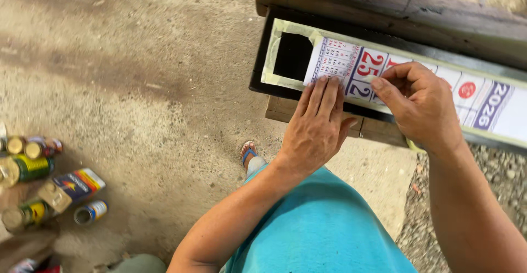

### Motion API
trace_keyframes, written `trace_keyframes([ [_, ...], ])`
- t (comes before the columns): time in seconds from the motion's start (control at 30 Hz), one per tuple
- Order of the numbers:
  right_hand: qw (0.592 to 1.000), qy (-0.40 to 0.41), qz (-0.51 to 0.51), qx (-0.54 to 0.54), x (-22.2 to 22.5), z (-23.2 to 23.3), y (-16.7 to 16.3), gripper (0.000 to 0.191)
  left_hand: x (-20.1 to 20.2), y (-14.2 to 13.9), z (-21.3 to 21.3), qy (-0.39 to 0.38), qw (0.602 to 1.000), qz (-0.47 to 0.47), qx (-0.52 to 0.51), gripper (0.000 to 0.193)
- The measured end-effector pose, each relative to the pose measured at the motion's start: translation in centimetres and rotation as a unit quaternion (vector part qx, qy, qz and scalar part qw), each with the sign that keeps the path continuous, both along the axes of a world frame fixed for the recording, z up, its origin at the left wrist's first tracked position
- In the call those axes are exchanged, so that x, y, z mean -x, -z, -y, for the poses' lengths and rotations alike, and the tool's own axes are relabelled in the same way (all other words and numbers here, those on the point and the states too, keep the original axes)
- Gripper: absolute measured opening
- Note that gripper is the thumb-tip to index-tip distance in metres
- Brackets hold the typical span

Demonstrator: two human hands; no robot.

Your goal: The person applies masking tape to the edges of a 2026 calendar sheet placed inside a black frame. They repeatedly tear tape, press it along the borders, and smooth it down with their fingers to secure the calendar in place.

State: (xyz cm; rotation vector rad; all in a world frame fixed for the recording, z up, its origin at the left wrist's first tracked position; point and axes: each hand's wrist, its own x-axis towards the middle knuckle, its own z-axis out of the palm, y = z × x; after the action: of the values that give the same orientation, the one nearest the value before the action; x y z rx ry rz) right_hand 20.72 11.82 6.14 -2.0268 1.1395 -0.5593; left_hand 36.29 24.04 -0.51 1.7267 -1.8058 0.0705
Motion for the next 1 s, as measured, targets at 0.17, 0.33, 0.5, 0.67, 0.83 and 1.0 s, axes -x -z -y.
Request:
trace_keyframes([
  [0.17, 0.972, -0.159, -0.166, 0.039, -4.3, 3.7, -3.5, 0.031, 1.6, 0.5, -1.2, -0.14, 0.988, 0.064, 0.013, 0.06],
  [0.33, 0.886, -0.393, -0.212, 0.128, -10.0, 5.4, -4.5, 0.028, 3.1, 1.4, -1.3, -0.218, 0.973, 0.077, 0.005, 0.062],
  [0.5, 0.815, -0.471, -0.3, 0.156, -13.3, 5.3, -4.2, 0.024, 3.7, 2.3, -1.1, -0.229, 0.972, 0.043, 0.013, 0.062],
  [0.67, 0.786, -0.47, -0.373, 0.148, -14.9, 4.0, -4.6, 0.022, 3.7, 2.8, -1.3, -0.23, 0.972, 0.029, 0.035, 0.065],
  [0.83, 0.775, -0.472, -0.375, 0.19, -15.3, 3.2, -4.6, 0.025, 3.7, 3.0, -1.2, -0.231, 0.971, 0.026, 0.047, 0.066],
  [1.0, 0.775, -0.465, -0.367, 0.219, -15.1, 3.1, -4.1, 0.025, 3.8, 3.0, -1.2, -0.23, 0.972, 0.014, 0.044, 0.067],
])
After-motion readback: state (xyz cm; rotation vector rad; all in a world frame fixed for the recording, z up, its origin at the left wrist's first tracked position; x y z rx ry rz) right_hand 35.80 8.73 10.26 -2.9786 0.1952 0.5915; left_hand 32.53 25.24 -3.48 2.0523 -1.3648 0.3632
